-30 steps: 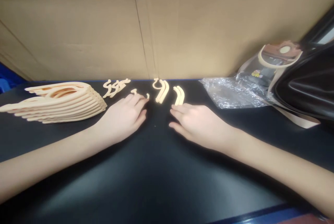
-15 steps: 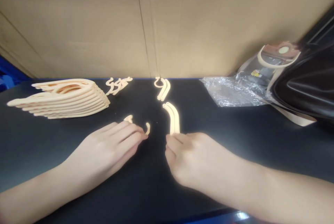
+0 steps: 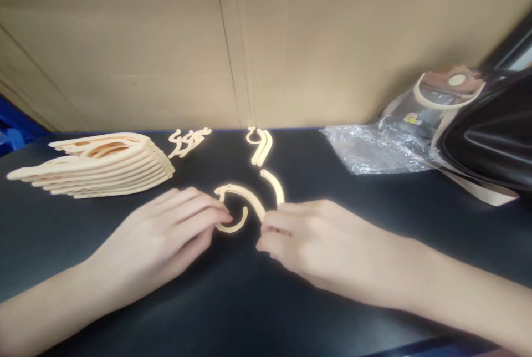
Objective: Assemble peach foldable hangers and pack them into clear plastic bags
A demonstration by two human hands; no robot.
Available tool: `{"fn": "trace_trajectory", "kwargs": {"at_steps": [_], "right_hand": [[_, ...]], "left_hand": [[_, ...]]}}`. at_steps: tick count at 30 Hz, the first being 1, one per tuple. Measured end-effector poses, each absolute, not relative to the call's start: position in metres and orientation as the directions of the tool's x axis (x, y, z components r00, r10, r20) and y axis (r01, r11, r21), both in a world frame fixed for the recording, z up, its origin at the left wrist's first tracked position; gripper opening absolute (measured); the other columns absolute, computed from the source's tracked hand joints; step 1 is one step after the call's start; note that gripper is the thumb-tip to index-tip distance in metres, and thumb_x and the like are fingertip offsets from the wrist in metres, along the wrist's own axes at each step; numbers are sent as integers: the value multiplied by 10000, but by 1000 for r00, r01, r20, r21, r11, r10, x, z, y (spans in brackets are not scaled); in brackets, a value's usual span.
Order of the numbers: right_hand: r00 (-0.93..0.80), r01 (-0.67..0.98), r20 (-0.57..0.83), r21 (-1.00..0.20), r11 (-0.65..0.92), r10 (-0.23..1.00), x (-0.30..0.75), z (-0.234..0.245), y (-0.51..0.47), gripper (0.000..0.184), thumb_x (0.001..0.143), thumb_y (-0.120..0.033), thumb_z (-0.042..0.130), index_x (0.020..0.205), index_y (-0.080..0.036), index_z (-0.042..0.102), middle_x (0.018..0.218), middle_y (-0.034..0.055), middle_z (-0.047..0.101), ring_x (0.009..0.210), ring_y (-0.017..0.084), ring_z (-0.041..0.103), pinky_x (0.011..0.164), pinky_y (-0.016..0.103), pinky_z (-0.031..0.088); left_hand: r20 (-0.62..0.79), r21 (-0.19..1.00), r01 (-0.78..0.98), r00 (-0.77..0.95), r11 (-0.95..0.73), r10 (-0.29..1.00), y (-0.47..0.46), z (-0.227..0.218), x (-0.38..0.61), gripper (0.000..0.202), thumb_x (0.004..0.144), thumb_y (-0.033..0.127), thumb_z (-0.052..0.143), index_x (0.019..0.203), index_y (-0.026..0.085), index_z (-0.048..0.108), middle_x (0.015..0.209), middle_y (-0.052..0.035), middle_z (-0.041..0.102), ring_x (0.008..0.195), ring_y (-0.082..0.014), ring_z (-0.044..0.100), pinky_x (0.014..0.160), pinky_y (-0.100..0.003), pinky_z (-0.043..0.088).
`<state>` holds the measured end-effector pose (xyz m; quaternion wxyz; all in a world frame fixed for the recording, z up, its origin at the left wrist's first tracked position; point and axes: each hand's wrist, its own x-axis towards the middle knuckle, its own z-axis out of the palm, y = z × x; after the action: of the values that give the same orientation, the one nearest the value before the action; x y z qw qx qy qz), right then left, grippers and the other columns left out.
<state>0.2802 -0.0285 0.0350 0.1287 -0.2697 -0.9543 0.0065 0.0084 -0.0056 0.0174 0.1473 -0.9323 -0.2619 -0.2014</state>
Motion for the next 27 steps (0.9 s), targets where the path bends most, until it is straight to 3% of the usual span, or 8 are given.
{"fn": "trace_trajectory", "kwargs": {"at_steps": [4, 6, 8, 10, 12, 18, 27], "right_hand": [[-795, 555, 255, -63, 830, 551, 276, 34, -18, 233, 1020, -217, 471, 1067, -211, 700, 1176, 76, 670, 914, 168, 681, 793, 302, 563], [-742, 620, 305, -27, 784, 597, 274, 29, -12, 240, 1018, -284, 493, 1103, -179, 692, 1147, 102, 660, 919, 201, 670, 783, 338, 560], [-692, 680, 330, 1, 733, 642, 273, 24, -7, 360, 995, -421, 538, 1175, -139, 670, 1047, 114, 662, 874, 236, 659, 734, 375, 554], [-654, 723, 320, -3, 691, 686, 274, 20, -4, 521, 953, -539, 569, 1235, -107, 641, 987, 111, 665, 832, 254, 651, 710, 400, 542], [-643, 737, 288, -19, 676, 709, 275, 19, -4, 536, 945, -544, 578, 1244, -102, 632, 961, 98, 676, 821, 255, 648, 731, 413, 529], [-674, 714, 224, -50, 699, 704, 274, 27, -13, 300, 944, -289, 567, 1201, -146, 626, 914, 37, 685, 779, 217, 628, 748, 396, 487], [-671, 715, 249, -34, 698, 699, 276, 23, -8, 267, 956, -237, 527, 1181, -137, 629, 932, 38, 681, 803, 211, 618, 764, 393, 459]], "left_hand": [[381, -510, 659, 749, -553, 542, 11, 45, 12, 305, 977, 149, 410, 794, 161, 654, 747, -93, 619, 765, -274, 590, 631, -389, 464], [334, -599, 676, 698, -430, 633, 26, 57, 13, 323, 968, 170, 396, 764, 158, 646, 736, -118, 588, 782, -303, 582, 628, -405, 457], [345, -637, 715, 600, -290, 722, 46, 64, 14, 314, 960, 202, 405, 807, 126, 668, 803, -156, 594, 865, -336, 583, 670, -423, 458], [329, -638, 739, 514, -215, 792, 66, 66, 14, 295, 931, 198, 431, 793, 109, 677, 849, -182, 611, 934, -352, 574, 732, -440, 458], [272, -620, 755, 460, -211, 845, 85, 64, 12, 256, 874, 162, 480, 687, 141, 654, 832, -160, 632, 948, -333, 570, 774, -428, 450], [117, -563, 797, 339, -220, 933, 116, 60, 10, 269, 769, 133, 580, 501, 161, 560, 661, -125, 653, 915, -335, 608, 784, -405, 449], [-18, -455, 878, 154, -145, 988, 118, 67, 21, 116, 768, 175, 618, 723, 153, 722, 887, -182, 752, 1026, -379, 655, 841, -402, 468]]}}
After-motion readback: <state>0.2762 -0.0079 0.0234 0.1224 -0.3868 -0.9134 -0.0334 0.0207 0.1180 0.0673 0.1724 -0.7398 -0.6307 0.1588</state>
